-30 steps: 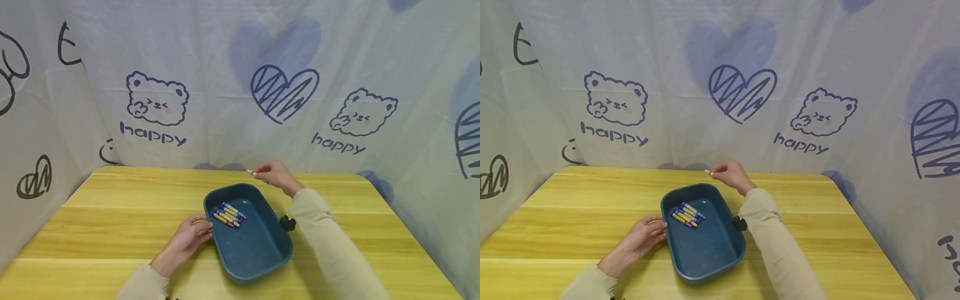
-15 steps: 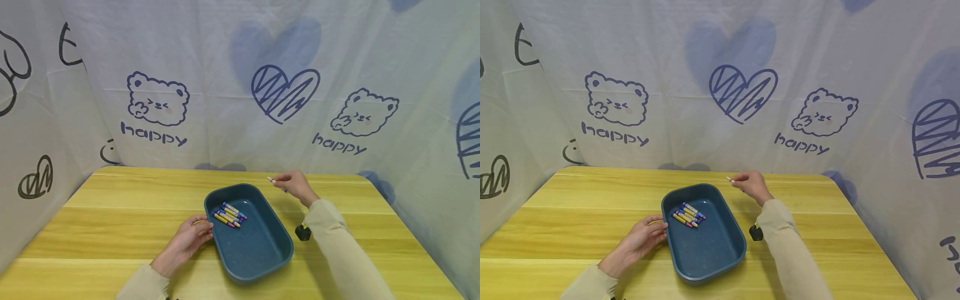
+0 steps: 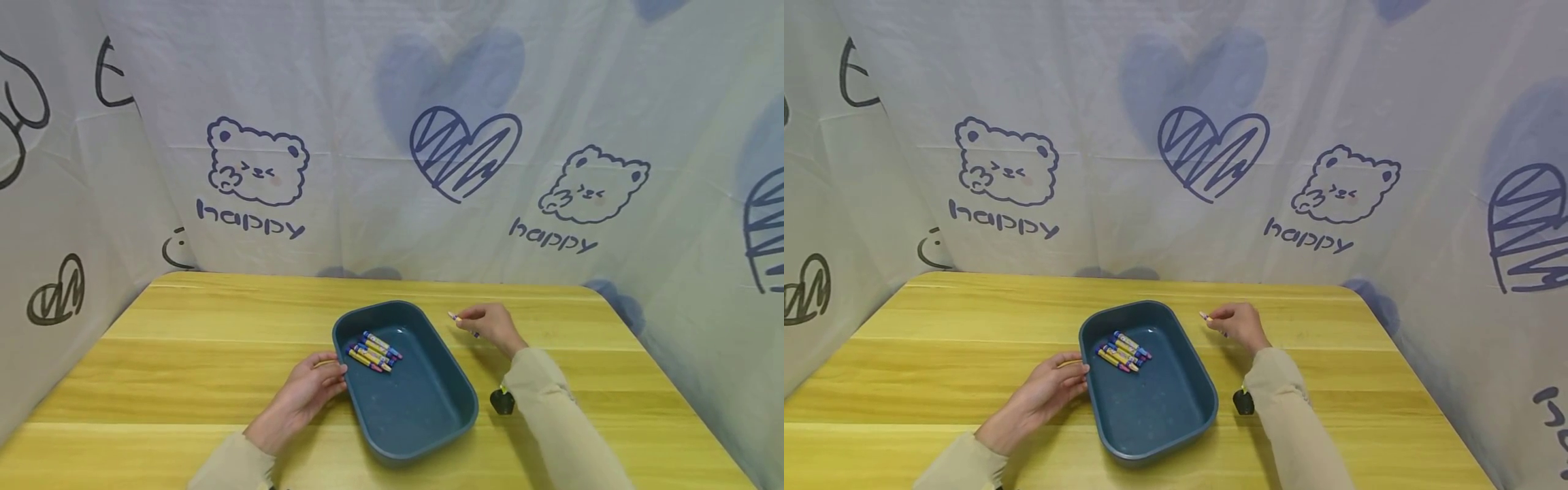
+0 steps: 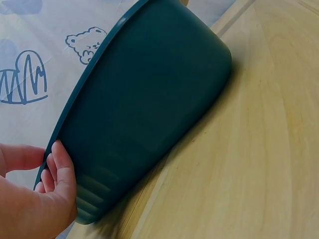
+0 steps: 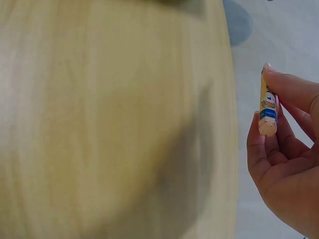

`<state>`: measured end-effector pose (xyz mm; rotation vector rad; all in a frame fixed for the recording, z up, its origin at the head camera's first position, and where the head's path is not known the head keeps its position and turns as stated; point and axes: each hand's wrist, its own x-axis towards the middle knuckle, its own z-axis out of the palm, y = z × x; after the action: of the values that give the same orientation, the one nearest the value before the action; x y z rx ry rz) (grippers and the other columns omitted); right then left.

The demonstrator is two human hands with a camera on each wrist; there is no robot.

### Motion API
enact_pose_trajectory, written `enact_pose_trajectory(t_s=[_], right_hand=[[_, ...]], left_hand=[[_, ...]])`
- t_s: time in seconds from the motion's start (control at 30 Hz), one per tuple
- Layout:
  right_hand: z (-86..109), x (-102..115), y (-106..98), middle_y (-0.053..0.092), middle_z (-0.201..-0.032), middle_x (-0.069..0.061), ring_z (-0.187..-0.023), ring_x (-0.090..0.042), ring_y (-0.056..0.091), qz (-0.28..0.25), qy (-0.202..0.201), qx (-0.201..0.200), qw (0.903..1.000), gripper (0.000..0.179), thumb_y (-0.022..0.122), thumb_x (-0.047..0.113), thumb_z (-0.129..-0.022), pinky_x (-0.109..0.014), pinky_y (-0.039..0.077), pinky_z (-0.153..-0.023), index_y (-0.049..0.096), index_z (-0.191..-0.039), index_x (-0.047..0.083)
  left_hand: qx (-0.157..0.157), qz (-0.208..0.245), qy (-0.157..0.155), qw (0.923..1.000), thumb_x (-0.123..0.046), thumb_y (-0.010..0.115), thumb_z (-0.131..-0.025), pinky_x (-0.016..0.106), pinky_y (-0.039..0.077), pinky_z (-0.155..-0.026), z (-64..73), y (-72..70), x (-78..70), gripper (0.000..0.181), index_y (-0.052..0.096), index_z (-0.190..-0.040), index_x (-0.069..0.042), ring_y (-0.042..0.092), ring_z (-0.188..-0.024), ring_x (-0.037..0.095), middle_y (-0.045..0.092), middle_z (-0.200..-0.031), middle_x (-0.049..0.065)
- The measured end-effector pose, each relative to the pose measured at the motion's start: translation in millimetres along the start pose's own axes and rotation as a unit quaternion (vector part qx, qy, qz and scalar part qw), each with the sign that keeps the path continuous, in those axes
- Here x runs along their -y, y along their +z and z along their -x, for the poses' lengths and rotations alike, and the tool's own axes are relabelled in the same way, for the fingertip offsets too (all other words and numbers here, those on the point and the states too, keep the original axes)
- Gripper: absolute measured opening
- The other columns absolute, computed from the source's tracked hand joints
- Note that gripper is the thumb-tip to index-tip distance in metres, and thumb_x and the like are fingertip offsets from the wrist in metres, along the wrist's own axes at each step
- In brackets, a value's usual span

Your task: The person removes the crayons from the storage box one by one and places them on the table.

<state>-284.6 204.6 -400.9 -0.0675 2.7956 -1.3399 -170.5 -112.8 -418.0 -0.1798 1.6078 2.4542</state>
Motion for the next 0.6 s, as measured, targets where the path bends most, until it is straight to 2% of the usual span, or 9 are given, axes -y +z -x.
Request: enact_pose_trajectory(t_s=[0.23,0.43,0.6], right_hand=[[0.3,-11,4,0.069,-0.092,-0.011,-0.074,-0.020,0.059,0.003,0.008,-0.014,0.9999,0.018,0.074,0.010,-0.084,-0.029,0.048,-0.061,0.073,-0.099,-0.001],[2.3,-21,8,0.069,-0.095,-0.012,-0.069,-0.018,0.057,-0.023,0.020,-0.011,0.9995,0.017,0.074,0.008,-0.084,-0.028,0.048,-0.058,0.073,-0.098,-0.001],[3.4,-27,11,0.069,-0.093,-0.011,-0.067,-0.018,0.056,-0.023,0.031,-0.012,0.9992,0.018,0.075,0.011,-0.083,-0.030,0.048,-0.057,0.073,-0.098,0.000]], left_hand=[[0.006,-0.001,0.003,1.0000,0.010,0.047,-0.093,0.024,0.053,-0.071,-0.5,-1.7,0.2,0.026,0.036,-0.117,0.009,0.057,-0.075,0.012,0.055,-0.085,0.007],[0.013,-0.002,0.002,0.9999,0.009,0.049,-0.092,0.023,0.053,-0.073,-0.3,-2.5,0.1,0.029,0.036,-0.117,0.010,0.058,-0.077,0.013,0.056,-0.087,0.008],[0.019,-0.002,0.001,0.9998,0.009,0.049,-0.092,0.023,0.053,-0.073,-0.4,-2.4,-0.2,0.028,0.035,-0.117,0.010,0.058,-0.077,0.012,0.056,-0.088,0.008]])
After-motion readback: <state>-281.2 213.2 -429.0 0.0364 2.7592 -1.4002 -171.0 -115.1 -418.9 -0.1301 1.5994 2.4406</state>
